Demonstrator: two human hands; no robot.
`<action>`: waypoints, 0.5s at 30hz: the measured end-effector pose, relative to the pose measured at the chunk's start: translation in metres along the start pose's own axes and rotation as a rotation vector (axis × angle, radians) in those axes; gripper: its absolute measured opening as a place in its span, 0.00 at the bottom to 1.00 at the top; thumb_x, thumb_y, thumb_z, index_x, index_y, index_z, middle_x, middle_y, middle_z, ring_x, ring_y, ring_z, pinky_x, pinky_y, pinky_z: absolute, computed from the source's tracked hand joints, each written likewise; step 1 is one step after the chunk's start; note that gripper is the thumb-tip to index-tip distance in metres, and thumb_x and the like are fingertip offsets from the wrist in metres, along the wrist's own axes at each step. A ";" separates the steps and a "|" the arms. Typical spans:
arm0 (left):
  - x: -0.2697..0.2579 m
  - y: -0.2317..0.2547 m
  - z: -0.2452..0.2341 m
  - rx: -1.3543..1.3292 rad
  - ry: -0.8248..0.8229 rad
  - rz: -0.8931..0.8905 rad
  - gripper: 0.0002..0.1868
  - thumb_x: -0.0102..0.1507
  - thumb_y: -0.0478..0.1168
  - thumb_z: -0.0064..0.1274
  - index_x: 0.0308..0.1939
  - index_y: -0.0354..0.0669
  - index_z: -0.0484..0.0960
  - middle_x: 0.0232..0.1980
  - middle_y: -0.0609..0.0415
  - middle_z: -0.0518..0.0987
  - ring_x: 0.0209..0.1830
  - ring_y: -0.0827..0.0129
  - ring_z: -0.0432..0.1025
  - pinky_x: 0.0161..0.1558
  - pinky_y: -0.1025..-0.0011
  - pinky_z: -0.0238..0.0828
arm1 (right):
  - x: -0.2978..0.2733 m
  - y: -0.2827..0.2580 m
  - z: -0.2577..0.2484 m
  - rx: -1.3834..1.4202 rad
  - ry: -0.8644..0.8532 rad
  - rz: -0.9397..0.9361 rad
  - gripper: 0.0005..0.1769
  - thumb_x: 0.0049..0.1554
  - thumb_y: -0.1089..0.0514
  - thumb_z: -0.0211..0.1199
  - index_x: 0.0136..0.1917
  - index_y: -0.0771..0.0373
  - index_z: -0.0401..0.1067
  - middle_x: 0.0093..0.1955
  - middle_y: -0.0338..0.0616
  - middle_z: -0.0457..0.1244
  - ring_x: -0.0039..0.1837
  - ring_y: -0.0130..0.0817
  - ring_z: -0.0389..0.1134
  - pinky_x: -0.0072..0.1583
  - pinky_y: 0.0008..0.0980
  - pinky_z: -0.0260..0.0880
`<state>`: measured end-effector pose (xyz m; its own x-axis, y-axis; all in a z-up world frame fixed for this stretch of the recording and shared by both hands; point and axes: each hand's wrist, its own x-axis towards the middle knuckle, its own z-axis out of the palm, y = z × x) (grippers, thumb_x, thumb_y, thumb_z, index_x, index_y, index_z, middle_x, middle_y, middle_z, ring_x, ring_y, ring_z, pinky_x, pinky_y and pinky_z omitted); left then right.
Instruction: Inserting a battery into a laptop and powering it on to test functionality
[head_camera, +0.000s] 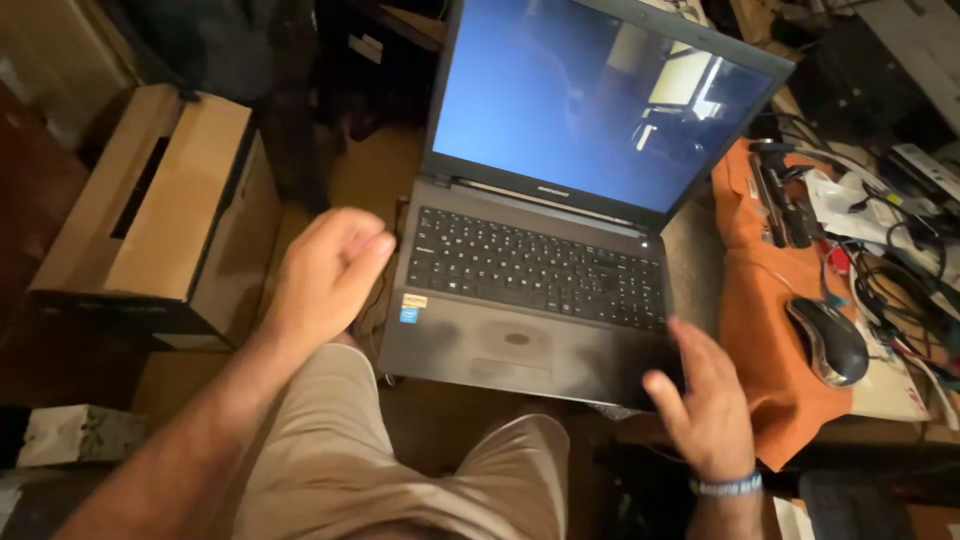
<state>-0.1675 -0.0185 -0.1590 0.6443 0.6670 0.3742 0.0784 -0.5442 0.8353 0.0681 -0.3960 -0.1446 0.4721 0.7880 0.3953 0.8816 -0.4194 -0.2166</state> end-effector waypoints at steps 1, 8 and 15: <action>0.014 0.009 0.000 0.033 0.001 0.245 0.09 0.67 0.41 0.51 0.43 0.38 0.81 0.42 0.50 0.81 0.39 0.62 0.76 0.44 0.65 0.71 | 0.012 -0.001 -0.004 0.013 -0.014 0.006 0.36 0.61 0.42 0.55 0.73 0.69 0.64 0.73 0.59 0.62 0.73 0.53 0.62 0.74 0.46 0.58; 0.081 -0.013 0.085 0.348 -0.061 0.793 0.15 0.61 0.47 0.56 0.43 0.40 0.86 0.41 0.45 0.84 0.46 0.51 0.80 0.48 0.54 0.74 | 0.120 0.011 0.046 0.059 -0.051 -0.180 0.30 0.59 0.42 0.67 0.68 0.61 0.74 0.63 0.53 0.69 0.67 0.51 0.70 0.67 0.46 0.68; 0.091 -0.026 0.108 0.601 -0.288 0.578 0.16 0.58 0.48 0.49 0.44 0.44 0.81 0.33 0.46 0.84 0.40 0.51 0.81 0.50 0.56 0.70 | 0.151 0.031 0.067 -0.039 -0.126 -0.227 0.29 0.61 0.39 0.64 0.68 0.59 0.72 0.57 0.52 0.71 0.60 0.52 0.73 0.62 0.48 0.72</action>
<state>-0.0292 0.0014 -0.1904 0.8671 0.0945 0.4890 0.0156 -0.9865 0.1630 0.1662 -0.2593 -0.1515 0.2601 0.9128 0.3149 0.9655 -0.2408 -0.0996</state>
